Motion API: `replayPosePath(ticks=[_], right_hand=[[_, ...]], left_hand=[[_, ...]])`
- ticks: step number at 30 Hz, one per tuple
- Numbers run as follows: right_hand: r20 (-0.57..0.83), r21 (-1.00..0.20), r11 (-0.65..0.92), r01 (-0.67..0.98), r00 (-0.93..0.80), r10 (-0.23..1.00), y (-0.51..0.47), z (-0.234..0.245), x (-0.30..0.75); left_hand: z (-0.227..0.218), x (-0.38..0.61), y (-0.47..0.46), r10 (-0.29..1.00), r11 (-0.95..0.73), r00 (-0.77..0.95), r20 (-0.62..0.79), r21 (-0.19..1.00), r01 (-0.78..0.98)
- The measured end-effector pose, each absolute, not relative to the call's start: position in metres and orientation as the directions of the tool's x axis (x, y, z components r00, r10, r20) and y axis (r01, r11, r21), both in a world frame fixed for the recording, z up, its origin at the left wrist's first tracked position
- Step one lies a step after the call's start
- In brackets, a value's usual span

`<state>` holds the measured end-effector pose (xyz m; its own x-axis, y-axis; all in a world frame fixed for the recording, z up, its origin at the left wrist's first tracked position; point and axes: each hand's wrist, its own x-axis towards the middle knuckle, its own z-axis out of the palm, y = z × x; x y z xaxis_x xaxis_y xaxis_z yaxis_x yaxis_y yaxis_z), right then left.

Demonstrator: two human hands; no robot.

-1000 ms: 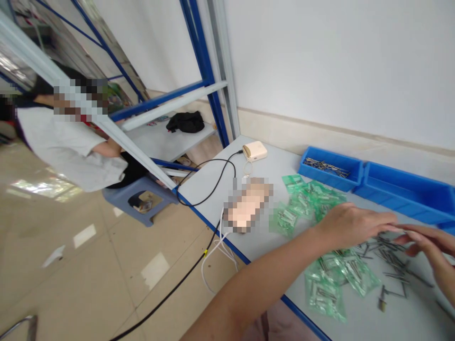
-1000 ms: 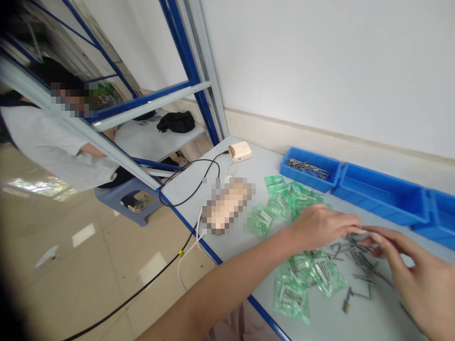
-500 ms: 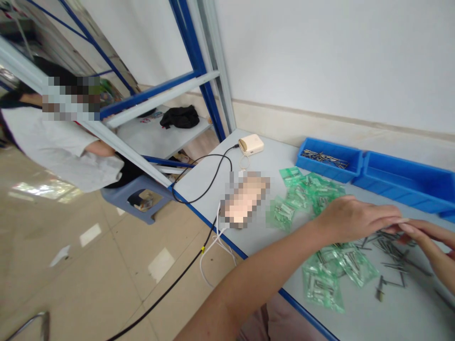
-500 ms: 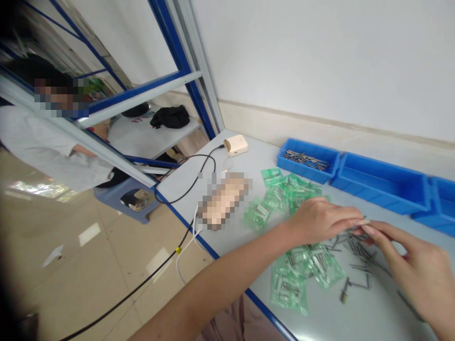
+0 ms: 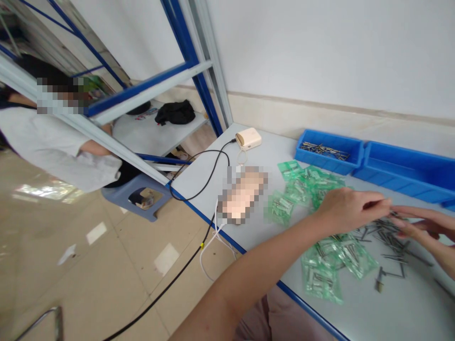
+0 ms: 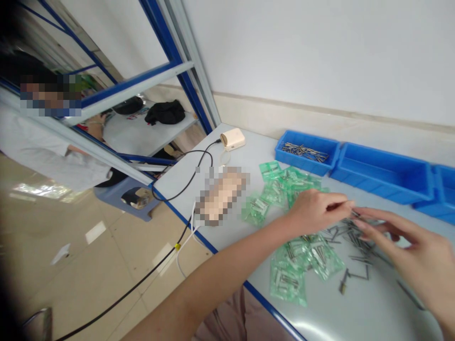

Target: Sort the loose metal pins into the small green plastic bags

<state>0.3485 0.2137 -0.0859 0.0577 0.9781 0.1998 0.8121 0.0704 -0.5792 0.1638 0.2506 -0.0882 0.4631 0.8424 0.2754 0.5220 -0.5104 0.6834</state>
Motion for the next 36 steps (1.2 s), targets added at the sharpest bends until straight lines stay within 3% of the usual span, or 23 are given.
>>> replayPosePath(ticks=[4,9,14,23,36], right_hand=[[0.037,-0.663,-0.107,0.741,0.175,0.984,0.214,-0.074,0.337],[-0.054,-0.714,-0.131,0.687,0.133,0.990,0.217,-0.076,0.339],[0.002,-0.786,-0.039,0.617,0.066,0.998,0.215,-0.083,0.345],[-0.003,-0.855,-0.003,0.519,0.001,1.000,0.217,-0.086,0.351],[0.162,-0.706,0.050,0.706,0.092,0.982,0.213,-0.075,0.345]], left_hand=[[-0.084,0.162,0.251,0.842,-0.486,0.491,0.223,0.709,0.511],[-0.082,0.162,0.250,0.811,-0.494,0.556,0.184,0.725,0.480],[-0.081,0.163,0.248,0.827,-0.474,0.537,0.165,0.718,0.510],[-0.088,0.164,0.255,0.803,-0.557,0.536,0.263,0.652,0.515],[-0.086,0.165,0.254,0.809,-0.507,0.546,0.216,0.727,0.463]])
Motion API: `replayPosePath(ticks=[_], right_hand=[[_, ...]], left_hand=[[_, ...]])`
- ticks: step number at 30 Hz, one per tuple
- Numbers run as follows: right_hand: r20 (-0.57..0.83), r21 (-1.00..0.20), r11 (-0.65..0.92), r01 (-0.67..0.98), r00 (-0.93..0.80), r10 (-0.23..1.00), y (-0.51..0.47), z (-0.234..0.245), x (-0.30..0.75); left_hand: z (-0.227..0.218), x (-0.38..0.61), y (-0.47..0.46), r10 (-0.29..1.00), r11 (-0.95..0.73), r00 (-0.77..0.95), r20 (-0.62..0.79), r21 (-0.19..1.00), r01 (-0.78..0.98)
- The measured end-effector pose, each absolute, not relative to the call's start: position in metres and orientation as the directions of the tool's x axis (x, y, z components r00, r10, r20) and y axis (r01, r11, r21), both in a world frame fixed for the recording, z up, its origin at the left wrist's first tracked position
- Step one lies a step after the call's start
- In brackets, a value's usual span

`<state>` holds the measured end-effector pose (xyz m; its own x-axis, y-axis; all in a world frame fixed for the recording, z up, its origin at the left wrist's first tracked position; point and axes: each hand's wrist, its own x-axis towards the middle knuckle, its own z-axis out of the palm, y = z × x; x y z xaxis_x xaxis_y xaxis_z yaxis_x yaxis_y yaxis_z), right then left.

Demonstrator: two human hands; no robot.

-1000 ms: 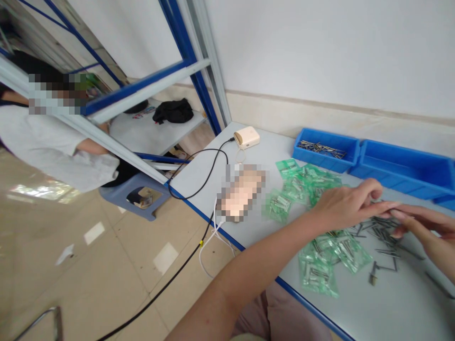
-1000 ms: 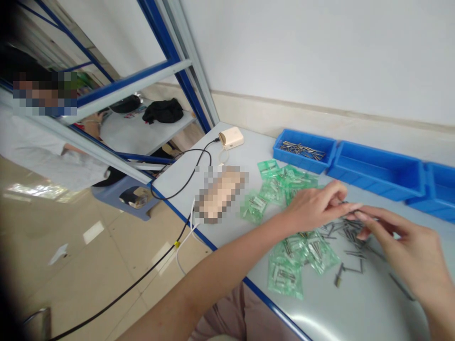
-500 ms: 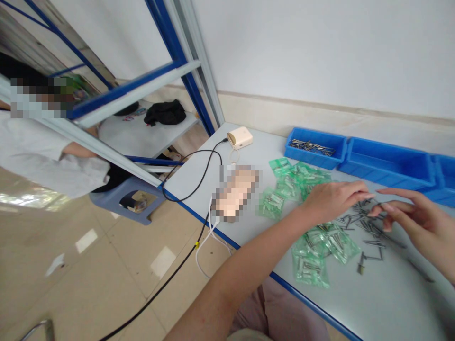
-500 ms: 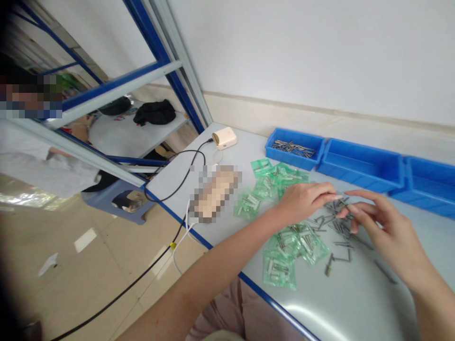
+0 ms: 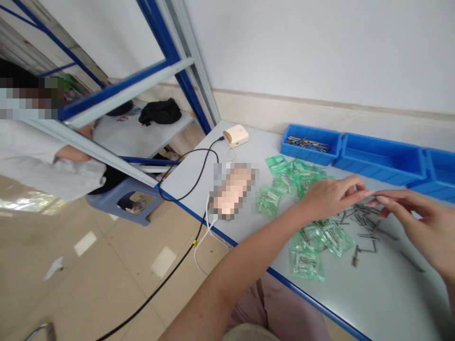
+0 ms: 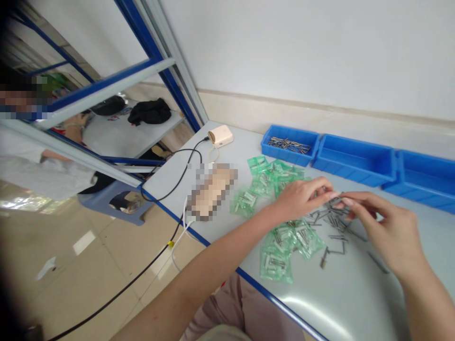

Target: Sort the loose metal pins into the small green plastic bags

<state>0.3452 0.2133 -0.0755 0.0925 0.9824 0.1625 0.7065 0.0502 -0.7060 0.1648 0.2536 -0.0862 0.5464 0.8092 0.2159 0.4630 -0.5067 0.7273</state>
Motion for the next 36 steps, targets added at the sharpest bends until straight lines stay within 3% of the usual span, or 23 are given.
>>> replayPosePath(ticks=[4,10,13,17,21,29,33,36], right_hand=[[0.117,-0.689,0.063,0.722,0.025,0.993,0.214,-0.078,0.345],[0.158,-0.643,0.105,0.759,-0.003,0.987,0.213,-0.079,0.340],[0.055,-0.687,0.077,0.722,-0.055,0.997,0.210,-0.071,0.336],[-0.042,-0.740,0.121,0.662,-0.226,0.973,0.207,-0.064,0.329],[-0.050,-0.699,0.179,0.692,-0.297,0.953,0.219,-0.063,0.322],[0.062,-0.505,0.332,0.797,-0.350,0.935,0.302,-0.014,0.287],[0.302,-0.103,0.390,0.915,-0.345,0.888,0.324,-0.006,0.278],[0.408,0.041,0.375,0.926,-0.358,0.840,0.308,-0.019,0.279]], left_hand=[[-0.090,0.166,0.254,0.792,-0.554,0.564,0.233,0.664,0.503],[-0.091,0.166,0.251,0.815,-0.535,0.532,0.229,0.650,0.540],[-0.083,0.160,0.244,0.830,-0.512,0.521,0.197,0.641,0.573],[-0.064,0.132,0.217,0.881,-0.437,0.432,0.192,0.680,0.589],[-0.057,0.078,0.168,0.910,-0.407,0.311,0.273,0.729,0.550],[-0.068,-0.025,0.102,0.967,-0.170,0.007,0.255,0.621,0.765],[-0.070,-0.044,0.092,0.961,-0.056,-0.158,0.229,0.715,0.697],[-0.069,-0.050,0.089,0.938,-0.029,-0.246,0.244,0.764,0.645]])
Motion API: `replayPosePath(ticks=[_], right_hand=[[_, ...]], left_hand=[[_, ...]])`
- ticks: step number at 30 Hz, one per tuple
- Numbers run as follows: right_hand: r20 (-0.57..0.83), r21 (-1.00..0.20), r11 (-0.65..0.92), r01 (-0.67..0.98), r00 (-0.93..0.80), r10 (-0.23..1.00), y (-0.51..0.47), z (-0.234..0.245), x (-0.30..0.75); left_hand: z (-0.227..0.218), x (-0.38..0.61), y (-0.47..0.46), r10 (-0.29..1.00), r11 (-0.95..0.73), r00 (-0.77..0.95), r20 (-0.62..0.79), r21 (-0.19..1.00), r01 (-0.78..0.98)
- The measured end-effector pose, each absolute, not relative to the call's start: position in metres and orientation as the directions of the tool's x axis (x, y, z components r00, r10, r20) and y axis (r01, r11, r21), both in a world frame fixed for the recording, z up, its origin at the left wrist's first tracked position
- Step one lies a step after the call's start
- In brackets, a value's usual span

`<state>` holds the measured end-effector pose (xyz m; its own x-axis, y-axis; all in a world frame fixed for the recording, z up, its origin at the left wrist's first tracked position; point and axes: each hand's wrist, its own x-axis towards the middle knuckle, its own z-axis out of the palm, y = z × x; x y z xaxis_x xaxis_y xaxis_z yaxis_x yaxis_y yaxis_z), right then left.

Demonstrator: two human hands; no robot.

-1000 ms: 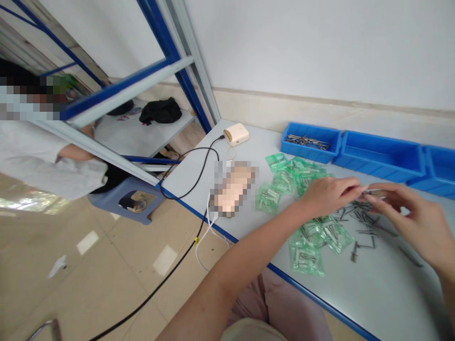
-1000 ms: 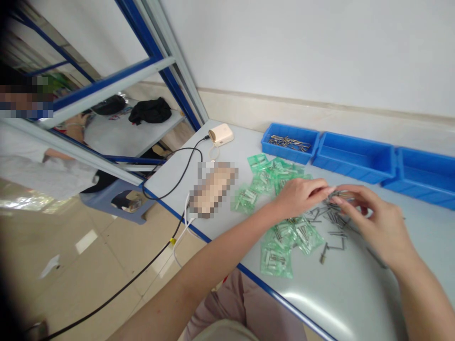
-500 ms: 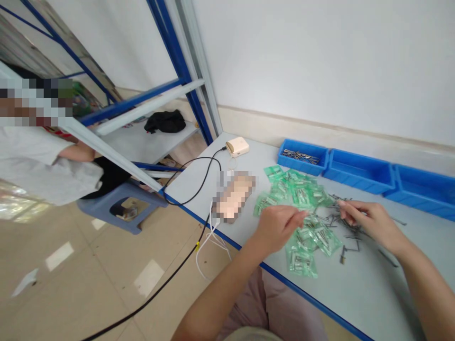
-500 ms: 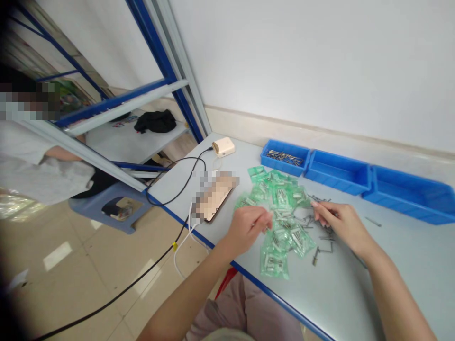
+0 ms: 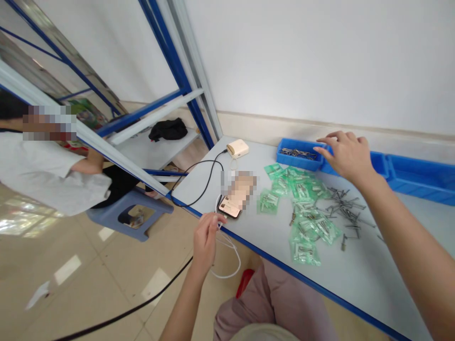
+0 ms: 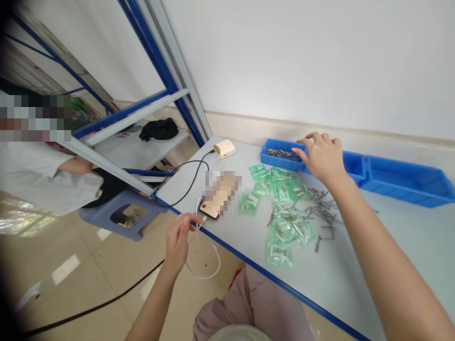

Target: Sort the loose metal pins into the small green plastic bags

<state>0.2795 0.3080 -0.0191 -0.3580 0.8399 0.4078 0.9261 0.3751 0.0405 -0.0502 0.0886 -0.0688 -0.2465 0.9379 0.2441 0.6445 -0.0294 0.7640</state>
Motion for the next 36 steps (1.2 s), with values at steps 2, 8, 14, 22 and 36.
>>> replayPosePath(ticks=[2,8,14,22,36], right_hand=[[0.428,0.015,0.379,0.925,-0.348,0.834,0.286,-0.033,0.285],[0.336,-0.358,0.463,0.811,-0.351,0.874,0.213,-0.077,0.316],[0.366,-0.515,0.406,0.755,-0.234,0.901,0.195,-0.092,0.326],[0.320,-0.441,0.446,0.779,-0.329,0.889,0.197,-0.090,0.324],[0.295,-0.342,0.464,0.817,-0.376,0.878,0.192,-0.091,0.322]], left_hand=[[-0.067,-0.054,0.090,0.930,-0.049,-0.244,0.276,0.748,0.662],[-0.065,-0.061,0.119,0.951,-0.119,-0.088,0.296,0.613,0.781],[-0.064,-0.062,0.166,0.961,-0.206,0.099,0.259,0.427,0.881],[-0.069,-0.066,0.200,0.955,-0.279,0.247,0.164,0.220,0.935],[-0.079,-0.072,0.209,0.955,-0.278,0.246,0.167,0.203,0.939]])
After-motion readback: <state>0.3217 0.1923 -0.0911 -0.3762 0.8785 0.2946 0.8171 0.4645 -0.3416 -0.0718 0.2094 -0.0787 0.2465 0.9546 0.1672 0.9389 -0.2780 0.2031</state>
